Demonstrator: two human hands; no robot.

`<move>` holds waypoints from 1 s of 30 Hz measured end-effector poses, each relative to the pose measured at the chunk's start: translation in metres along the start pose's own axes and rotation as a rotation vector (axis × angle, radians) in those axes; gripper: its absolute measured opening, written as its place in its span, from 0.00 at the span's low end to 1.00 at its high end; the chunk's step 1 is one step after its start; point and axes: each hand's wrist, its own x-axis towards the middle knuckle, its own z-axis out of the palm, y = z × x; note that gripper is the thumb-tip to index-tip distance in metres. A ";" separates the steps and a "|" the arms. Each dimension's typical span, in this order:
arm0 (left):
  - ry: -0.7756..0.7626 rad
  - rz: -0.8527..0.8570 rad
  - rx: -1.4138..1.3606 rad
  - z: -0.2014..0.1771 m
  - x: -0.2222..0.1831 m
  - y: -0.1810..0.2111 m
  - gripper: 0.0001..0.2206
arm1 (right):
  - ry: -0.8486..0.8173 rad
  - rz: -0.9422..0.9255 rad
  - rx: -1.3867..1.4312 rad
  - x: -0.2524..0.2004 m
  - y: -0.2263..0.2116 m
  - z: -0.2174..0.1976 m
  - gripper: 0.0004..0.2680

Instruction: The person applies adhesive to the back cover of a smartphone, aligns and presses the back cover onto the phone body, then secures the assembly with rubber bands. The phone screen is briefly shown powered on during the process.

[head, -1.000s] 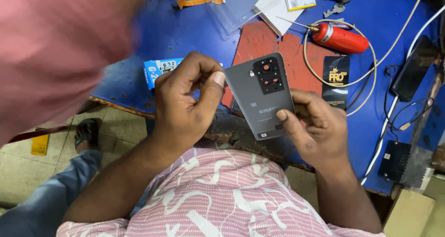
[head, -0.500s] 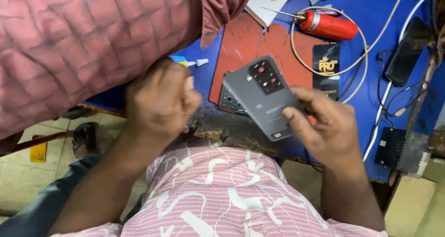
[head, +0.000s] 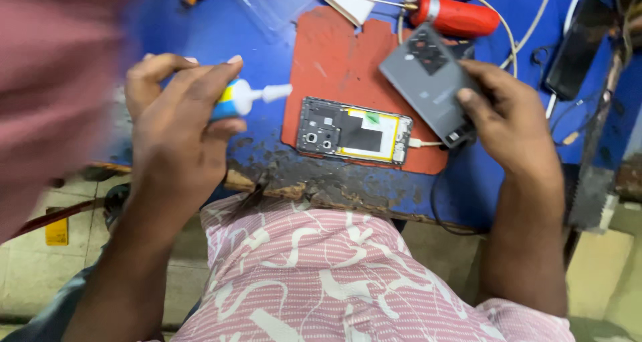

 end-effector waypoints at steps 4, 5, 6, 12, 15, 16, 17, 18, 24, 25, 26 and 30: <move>-0.011 -0.246 -0.971 0.011 -0.003 0.012 0.16 | 0.173 -0.184 -0.486 0.001 -0.022 0.005 0.13; -0.013 -0.359 -1.183 0.018 -0.004 0.017 0.15 | 0.274 -0.298 -0.668 -0.003 -0.029 0.007 0.14; -0.018 -0.474 -1.395 0.025 -0.003 0.021 0.14 | 0.371 -0.414 -0.849 -0.008 -0.035 0.008 0.14; -0.087 -0.143 -1.662 0.061 -0.002 0.054 0.16 | -0.254 0.055 0.705 -0.050 -0.028 0.028 0.18; -0.286 -0.264 -1.681 0.070 0.000 0.067 0.14 | -0.381 0.045 0.982 -0.062 -0.012 0.058 0.21; -0.246 -0.190 -1.587 0.073 0.001 0.068 0.14 | -0.378 0.050 1.038 -0.067 -0.007 0.064 0.21; -0.208 -0.120 -1.492 0.076 0.001 0.068 0.14 | -0.339 0.054 1.038 -0.073 -0.003 0.068 0.21; -0.171 -0.050 -1.396 0.078 0.001 0.068 0.14 | -0.301 0.058 1.037 -0.078 0.001 0.072 0.21; -0.248 -0.031 -1.415 0.084 0.005 0.070 0.15 | -0.211 0.012 1.112 -0.081 0.005 0.077 0.17; -0.262 -0.017 -1.403 0.084 0.008 0.071 0.16 | -0.202 0.006 1.127 -0.079 0.003 0.077 0.17; -0.276 -0.004 -1.390 0.083 0.010 0.073 0.17 | -0.112 -0.004 1.091 -0.077 0.002 0.077 0.15; -0.138 -0.049 -1.208 0.075 0.020 0.077 0.21 | 0.171 0.006 0.964 -0.071 -0.004 0.072 0.10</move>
